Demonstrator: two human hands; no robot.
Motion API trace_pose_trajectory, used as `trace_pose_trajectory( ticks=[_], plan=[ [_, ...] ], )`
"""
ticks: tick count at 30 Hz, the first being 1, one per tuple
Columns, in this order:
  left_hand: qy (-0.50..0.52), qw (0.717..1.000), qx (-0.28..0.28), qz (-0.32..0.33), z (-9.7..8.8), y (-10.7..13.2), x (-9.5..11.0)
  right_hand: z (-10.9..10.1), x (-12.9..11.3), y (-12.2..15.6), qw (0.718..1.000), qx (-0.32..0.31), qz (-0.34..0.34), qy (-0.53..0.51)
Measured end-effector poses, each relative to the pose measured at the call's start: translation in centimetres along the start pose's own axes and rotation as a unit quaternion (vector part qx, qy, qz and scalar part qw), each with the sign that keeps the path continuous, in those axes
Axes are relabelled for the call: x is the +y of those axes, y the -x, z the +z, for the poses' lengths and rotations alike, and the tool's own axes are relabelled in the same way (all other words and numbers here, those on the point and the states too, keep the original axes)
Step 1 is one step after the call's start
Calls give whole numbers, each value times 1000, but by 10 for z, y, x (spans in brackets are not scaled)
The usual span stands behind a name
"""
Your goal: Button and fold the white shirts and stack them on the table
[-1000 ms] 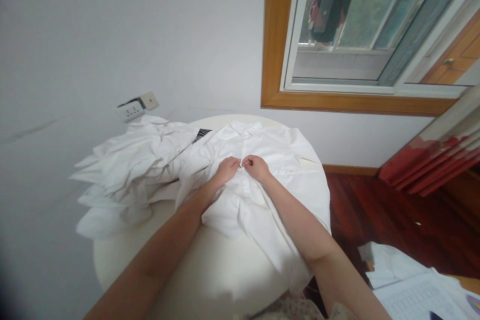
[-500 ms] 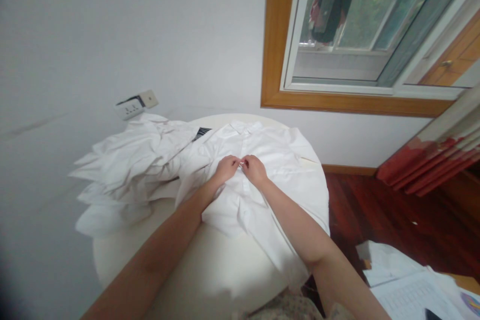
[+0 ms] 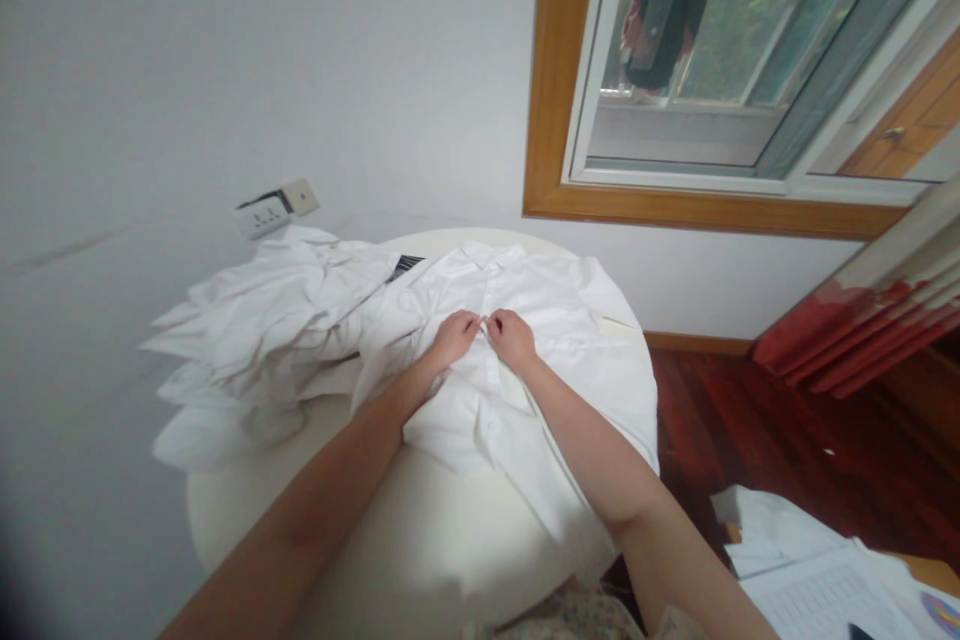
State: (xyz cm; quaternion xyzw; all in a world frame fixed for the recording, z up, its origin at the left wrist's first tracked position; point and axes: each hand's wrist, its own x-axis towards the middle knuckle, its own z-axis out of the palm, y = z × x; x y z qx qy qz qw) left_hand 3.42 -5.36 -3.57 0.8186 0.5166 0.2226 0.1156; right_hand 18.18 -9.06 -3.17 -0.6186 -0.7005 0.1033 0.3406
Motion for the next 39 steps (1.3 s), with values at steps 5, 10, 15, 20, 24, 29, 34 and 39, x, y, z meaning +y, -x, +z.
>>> trace_pose_trajectory(
  ticks=[5,10,15,20,24,29,34,39],
  plan=[
    [18,1000,13,14,1,1,-1,1,-1,-2,999,-3,15,46],
    [47,998,11,28,0,1,-2,4,1,-2,998,-7,15,59],
    [45,998,20,27,0,1,-2,-8,5,-5,998,-46,-15,26],
    [-2,1000,21,-14,1,-2,0,-45,26,-3,980,-188,-56,-15],
    [-20,999,30,-29,1,-10,0,-58,37,2,978,-203,-38,38],
    [-41,997,45,-54,0,-23,-2,-42,34,-3,982,-180,-52,21],
    [-75,994,63,-51,-10,-27,5,-27,39,-19,988,-149,-35,-18],
    [-86,992,78,-51,-25,-7,22,-18,43,-29,994,-109,-15,-20]
  ],
)
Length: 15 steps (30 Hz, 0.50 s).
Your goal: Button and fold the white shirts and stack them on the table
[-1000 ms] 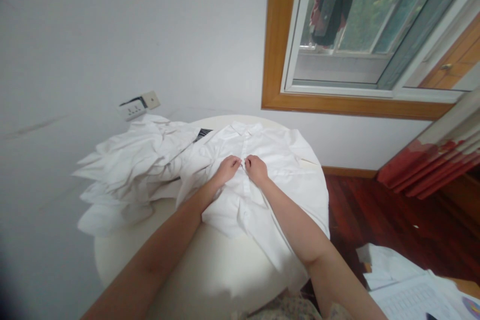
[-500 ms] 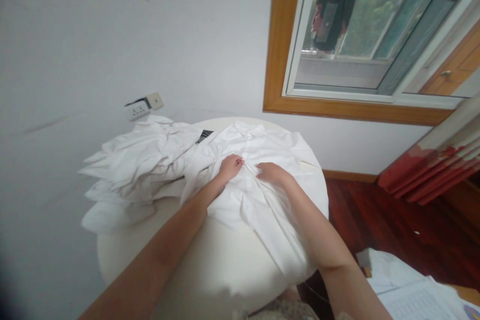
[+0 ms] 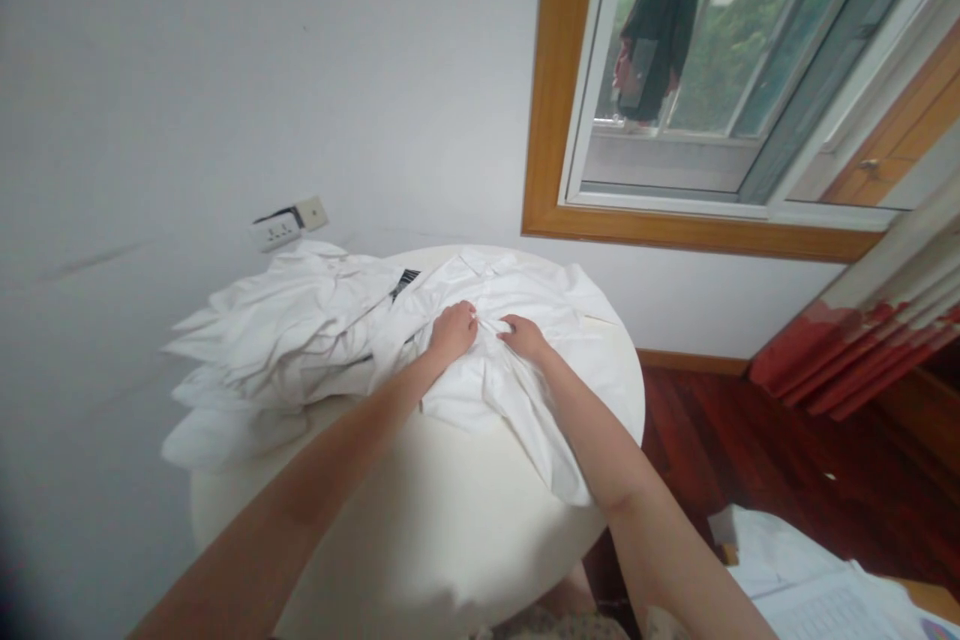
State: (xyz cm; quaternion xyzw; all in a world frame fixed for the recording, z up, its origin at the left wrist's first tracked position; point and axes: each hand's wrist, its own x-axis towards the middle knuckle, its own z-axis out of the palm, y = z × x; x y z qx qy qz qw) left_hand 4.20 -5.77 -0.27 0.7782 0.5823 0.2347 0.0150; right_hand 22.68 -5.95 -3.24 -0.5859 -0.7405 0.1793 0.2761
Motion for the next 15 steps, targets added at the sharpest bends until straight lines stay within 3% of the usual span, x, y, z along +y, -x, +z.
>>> trace_pose_trajectory(
  ticks=[3,8,12,15],
  plan=[
    [-9,1000,-16,11,-3,22,3,4,-1,-4,1000,25,15,2],
    [-54,992,-98,51,7,46,-10,1,2,-8,1000,28,13,1],
    [-51,985,-144,78,8,36,-27,-16,12,-2,1000,1,-4,0],
    [-45,978,-188,82,2,18,-33,-36,20,5,997,-20,24,66]
  ],
)
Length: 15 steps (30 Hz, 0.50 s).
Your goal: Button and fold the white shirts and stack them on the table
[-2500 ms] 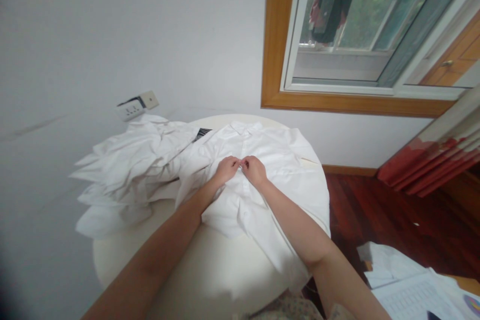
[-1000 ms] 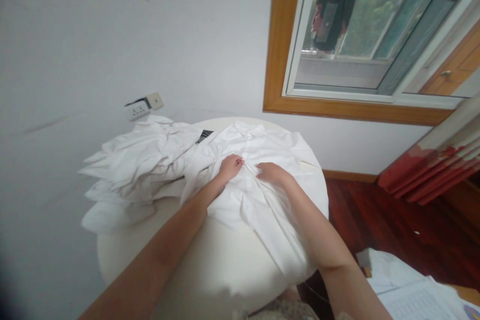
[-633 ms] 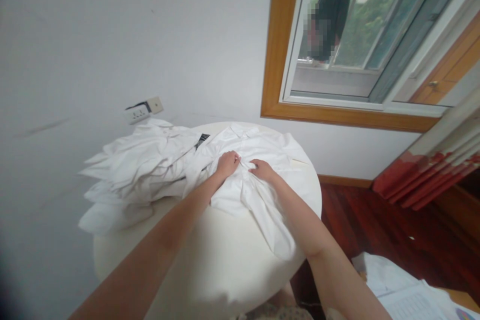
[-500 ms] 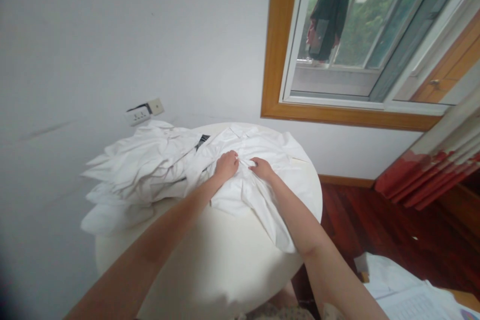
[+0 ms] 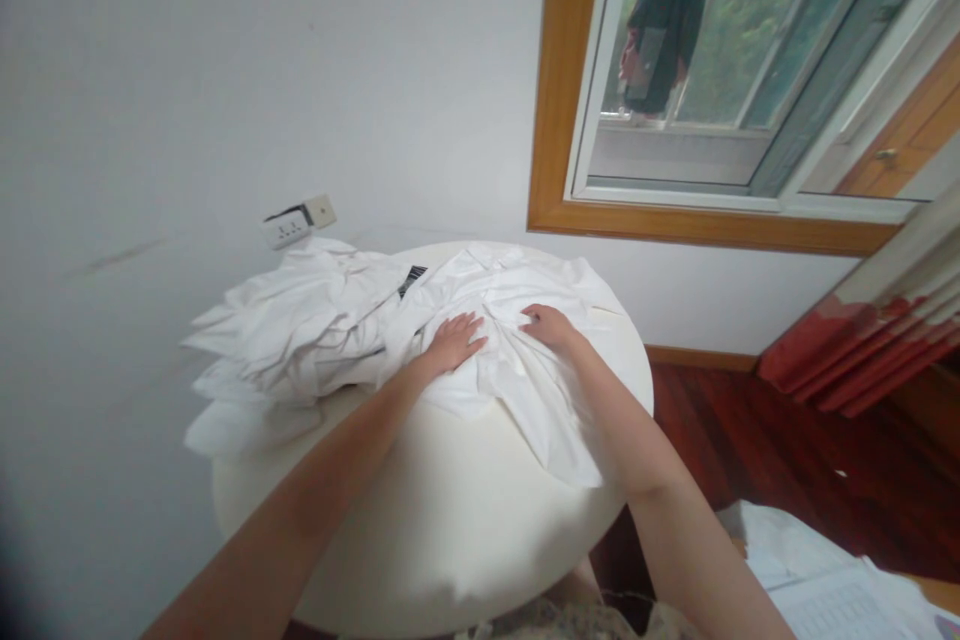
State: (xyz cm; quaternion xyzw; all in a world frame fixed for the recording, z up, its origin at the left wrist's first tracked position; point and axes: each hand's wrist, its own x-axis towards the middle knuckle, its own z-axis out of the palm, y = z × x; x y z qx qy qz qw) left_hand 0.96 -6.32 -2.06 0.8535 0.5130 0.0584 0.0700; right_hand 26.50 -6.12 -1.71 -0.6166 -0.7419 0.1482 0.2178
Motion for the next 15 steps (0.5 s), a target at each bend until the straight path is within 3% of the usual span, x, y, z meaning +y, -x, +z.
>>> trace_pose_trajectory(
  ticks=[4,7,11,15],
  plan=[
    [-4,999,-43,7,-18,-14,4,-24,4,5,995,-19,43,83],
    [-10,1000,2,2,-20,-12,17,-30,-9,9,999,2,-2,54],
    [21,994,110,-19,-5,1,32,-11,-33,17,996,28,-68,-43],
    [84,982,167,-13,9,13,31,23,-43,27,991,4,-75,-115]
  ],
)
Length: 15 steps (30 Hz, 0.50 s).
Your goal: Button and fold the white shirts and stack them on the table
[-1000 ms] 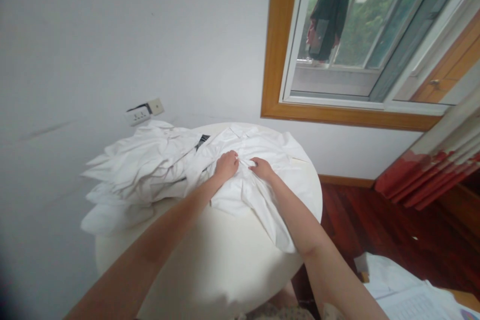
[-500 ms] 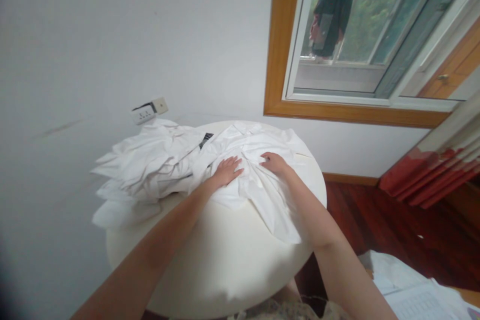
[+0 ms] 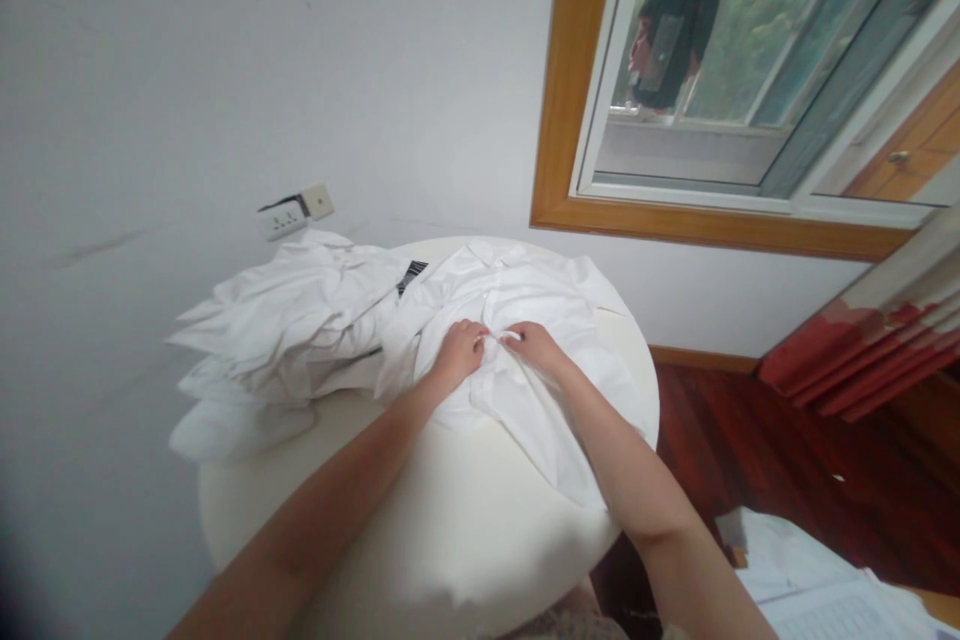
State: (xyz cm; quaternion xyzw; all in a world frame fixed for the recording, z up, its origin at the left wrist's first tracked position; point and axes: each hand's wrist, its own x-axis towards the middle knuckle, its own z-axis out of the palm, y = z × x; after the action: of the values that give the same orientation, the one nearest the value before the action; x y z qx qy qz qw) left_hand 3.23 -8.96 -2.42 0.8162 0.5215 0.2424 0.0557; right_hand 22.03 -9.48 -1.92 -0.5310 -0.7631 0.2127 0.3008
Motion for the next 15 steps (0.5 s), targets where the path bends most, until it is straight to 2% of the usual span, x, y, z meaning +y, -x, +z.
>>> trace_pose_trajectory(
  ticks=[3,6,15],
  plan=[
    [10,1000,11,9,0,4,-1,14,4,5,999,29,5,-22],
    [-8,1000,7,9,-2,5,2,18,8,6,998,52,12,-14],
    [-37,999,3,23,-6,12,8,17,11,6,999,36,3,-11]
  ],
)
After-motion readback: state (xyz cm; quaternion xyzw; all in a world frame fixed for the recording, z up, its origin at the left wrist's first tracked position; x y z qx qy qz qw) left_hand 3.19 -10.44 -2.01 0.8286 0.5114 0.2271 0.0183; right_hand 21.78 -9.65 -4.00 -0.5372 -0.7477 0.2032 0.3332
